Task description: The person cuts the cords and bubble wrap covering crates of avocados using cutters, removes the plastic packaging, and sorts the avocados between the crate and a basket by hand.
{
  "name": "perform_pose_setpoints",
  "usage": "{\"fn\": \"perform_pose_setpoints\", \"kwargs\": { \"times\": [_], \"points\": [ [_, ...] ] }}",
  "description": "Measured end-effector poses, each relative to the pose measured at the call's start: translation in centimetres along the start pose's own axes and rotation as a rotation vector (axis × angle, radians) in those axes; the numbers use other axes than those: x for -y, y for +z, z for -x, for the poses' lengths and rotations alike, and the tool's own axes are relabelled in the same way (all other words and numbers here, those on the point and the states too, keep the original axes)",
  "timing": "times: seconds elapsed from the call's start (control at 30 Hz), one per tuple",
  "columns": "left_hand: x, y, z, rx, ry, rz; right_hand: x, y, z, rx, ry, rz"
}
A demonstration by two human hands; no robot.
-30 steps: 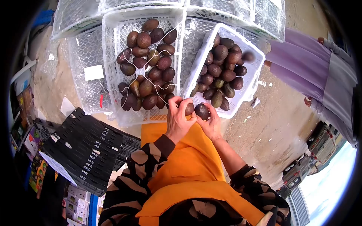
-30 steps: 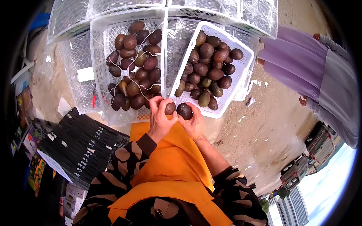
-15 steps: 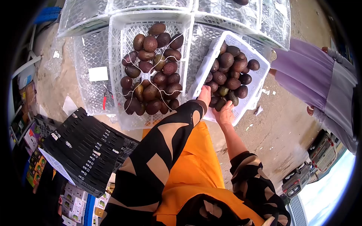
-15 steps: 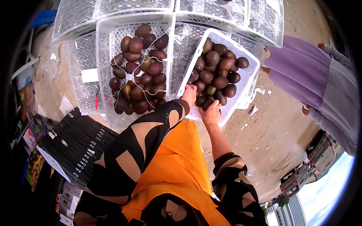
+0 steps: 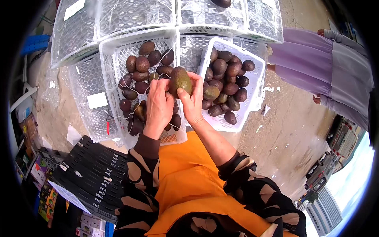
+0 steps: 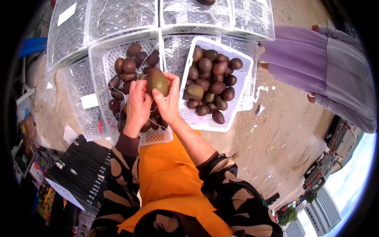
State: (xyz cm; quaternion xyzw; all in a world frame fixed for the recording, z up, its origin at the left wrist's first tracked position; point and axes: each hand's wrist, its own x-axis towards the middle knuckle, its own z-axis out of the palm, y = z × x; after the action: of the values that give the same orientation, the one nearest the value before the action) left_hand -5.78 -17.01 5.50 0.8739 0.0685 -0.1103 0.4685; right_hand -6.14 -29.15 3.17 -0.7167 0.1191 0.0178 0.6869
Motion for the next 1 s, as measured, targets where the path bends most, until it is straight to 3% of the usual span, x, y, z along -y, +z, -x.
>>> {"fn": "perform_pose_setpoints", "kwargs": {
  "times": [0.07,0.17,0.27,0.3,0.33,0.37,0.4,0.43,0.5,0.6,0.67,0.73,0.77,0.83,0.87,0.9,0.93,1.0],
  "points": [
    [4.0,-0.9,-0.6,-0.045,-0.011,-0.119,-0.6,4.5,-1.1,0.106,0.055,0.099],
    [6.9,-1.7,-0.6,0.078,-0.124,0.383,-1.7,6.6,-1.5,0.208,0.027,0.17],
    [5.9,-1.9,0.4,0.166,-0.181,0.821,-1.3,4.0,-0.9,0.324,0.083,0.073],
    [4.8,-1.6,0.3,0.22,-0.241,1.138,-1.0,2.1,-0.7,0.35,-0.086,0.164],
    [4.4,-1.0,0.6,0.196,-0.353,1.162,-0.4,-0.5,-1.5,0.219,-0.494,0.623],
    [4.2,0.7,1.0,0.238,-0.409,1.166,-1.3,-3.5,-2.1,-0.045,-0.506,0.84],
    [3.8,3.0,1.0,0.274,-0.449,1.171,-2.7,-6.8,-2.9,-0.301,-0.286,0.997],
    [2.7,4.7,1.2,0.303,-0.442,1.228,-4.7,-10.0,-3.6,-0.412,-0.044,1.122],
    [0.8,7.5,2.3,0.352,-0.443,1.3,-7.2,-13.3,-4.4,-0.408,0.293,1.114],
    [0.1,8.8,2.7,0.339,-0.472,1.415,-7.3,-12.6,-2.9,-0.459,0.283,0.883],
    [0.7,7.6,2.9,0.352,-0.431,1.526,-4.3,-9.6,-0.9,-0.277,0.155,0.704],
    [1.1,4.7,2.2,0.299,-0.411,1.447,-1.5,-6.6,0.4,0.114,0.021,0.538],
    [0.4,2.3,1.0,0.258,-0.333,1.327,1.5,-6.1,0.1,0.192,-0.061,0.567],
    [2.2,-1.9,-0.5,0.096,-0.399,1.134,1.1,-6.6,-1.1,0.096,-0.152,0.667],
    [3.5,-3.4,-1.4,-0.014,-0.411,0.95,-2.2,-8.0,-1.9,-0.072,-0.141,0.736],
    [5.9,-4.4,-2.4,-0.112,-0.32,0.628,-3.4,-10.0,-3.3,-0.247,-0.117,1.004],
    [7.6,-4.7,-3.5,-0.137,-0.264,0.373,-5.0,-11.8,-4.7,-0.329,0.006,1.075],
    [9.5,-5.0,-5.2,-0.18,-0.205,0.006,-6.2,-13.8,-7.2,-0.18,0.222,1.167]
  ]
}}
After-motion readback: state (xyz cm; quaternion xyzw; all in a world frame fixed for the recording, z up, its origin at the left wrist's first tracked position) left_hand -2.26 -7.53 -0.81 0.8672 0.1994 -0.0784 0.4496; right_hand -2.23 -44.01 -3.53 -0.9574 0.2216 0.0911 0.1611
